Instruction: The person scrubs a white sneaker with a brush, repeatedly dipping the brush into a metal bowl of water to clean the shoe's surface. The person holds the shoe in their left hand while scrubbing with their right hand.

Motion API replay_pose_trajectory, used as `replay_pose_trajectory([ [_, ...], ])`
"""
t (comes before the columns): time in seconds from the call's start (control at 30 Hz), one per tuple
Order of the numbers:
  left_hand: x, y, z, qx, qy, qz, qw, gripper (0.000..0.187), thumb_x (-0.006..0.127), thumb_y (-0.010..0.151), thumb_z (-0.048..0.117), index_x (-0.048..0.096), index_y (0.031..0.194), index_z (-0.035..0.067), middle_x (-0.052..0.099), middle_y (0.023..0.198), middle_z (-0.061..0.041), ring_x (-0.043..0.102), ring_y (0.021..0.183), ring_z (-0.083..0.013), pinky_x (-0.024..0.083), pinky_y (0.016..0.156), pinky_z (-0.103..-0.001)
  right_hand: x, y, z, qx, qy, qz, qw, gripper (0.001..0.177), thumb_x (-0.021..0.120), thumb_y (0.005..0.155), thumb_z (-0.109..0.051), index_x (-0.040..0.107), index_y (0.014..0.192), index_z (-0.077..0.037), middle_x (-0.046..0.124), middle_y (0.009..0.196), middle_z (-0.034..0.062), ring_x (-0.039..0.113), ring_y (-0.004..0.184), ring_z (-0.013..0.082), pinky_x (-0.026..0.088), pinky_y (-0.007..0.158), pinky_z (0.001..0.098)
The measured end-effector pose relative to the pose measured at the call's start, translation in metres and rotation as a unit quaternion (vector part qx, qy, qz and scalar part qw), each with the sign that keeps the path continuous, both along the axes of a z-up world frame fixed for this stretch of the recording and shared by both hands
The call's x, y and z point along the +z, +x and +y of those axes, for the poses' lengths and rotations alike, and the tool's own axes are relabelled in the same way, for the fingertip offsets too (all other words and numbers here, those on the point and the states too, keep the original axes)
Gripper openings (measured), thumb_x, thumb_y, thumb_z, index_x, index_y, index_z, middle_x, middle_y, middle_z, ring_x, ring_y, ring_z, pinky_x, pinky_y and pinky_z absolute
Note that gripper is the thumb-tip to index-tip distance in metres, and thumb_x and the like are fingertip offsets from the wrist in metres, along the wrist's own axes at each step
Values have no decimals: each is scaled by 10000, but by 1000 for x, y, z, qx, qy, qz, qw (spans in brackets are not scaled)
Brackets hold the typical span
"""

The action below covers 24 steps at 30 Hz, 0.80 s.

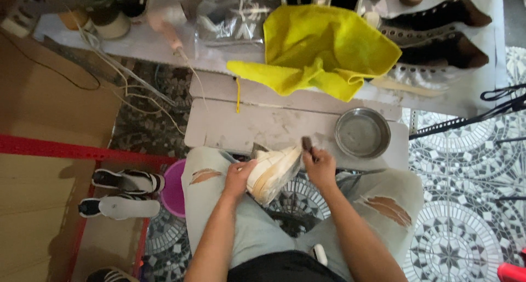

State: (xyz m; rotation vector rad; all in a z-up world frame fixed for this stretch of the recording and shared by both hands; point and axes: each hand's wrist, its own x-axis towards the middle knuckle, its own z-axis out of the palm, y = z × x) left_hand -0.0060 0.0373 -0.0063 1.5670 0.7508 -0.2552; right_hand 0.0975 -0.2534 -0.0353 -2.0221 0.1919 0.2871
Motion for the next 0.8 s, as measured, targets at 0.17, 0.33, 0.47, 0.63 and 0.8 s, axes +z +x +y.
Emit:
replay_pose_trajectory([
  [0.17, -21, -1, 1, 20, 0, -12, 1000, 431, 861, 916, 508, 905, 1063, 105, 782, 957, -131, 706, 968, -259, 564, 913, -429, -32, 7, -9, 8, 15, 7, 1000, 346, 786, 1083, -260, 804, 1223, 56, 729, 982, 227, 684, 846, 240, 576, 743, 412],
  [0.33, -30, 1, 4, 87, -38, -14, 995, 535, 849, 973, 492, 863, 1182, 1, 813, 1094, -277, 749, 1052, -328, 577, 960, -503, 22, -26, 16, 31, 20, -71, 997, 196, 757, 1082, -176, 759, 1027, 11, 642, 890, 162, 525, 839, 162, 483, 698, 385],
  [0.47, -2, 13, -11, 197, -121, -16, 973, 456, 852, 946, 378, 827, 1148, -30, 808, 1047, -190, 739, 977, -285, 563, 915, -450, -26, -14, 10, -22, 7, -38, 999, 301, 797, 1070, -219, 807, 1237, 32, 733, 980, 195, 638, 827, 209, 532, 743, 367],
  [0.63, -7, 18, 2, 210, -166, -23, 963, 453, 802, 1033, 357, 798, 1300, -9, 798, 1280, -280, 765, 1219, -391, 566, 1048, -570, -4, -38, 38, -6, 14, -58, 998, 187, 779, 1040, -174, 775, 1039, 13, 679, 898, 179, 597, 822, 232, 521, 741, 430],
  [0.8, 13, 12, -5, 222, -177, -31, 958, 419, 809, 1032, 329, 792, 1305, 13, 801, 1280, -247, 767, 1207, -356, 579, 1047, -558, -25, -30, 29, -74, -35, -66, 994, 185, 817, 1037, -170, 769, 1044, 9, 657, 904, 167, 583, 826, 195, 467, 696, 383],
])
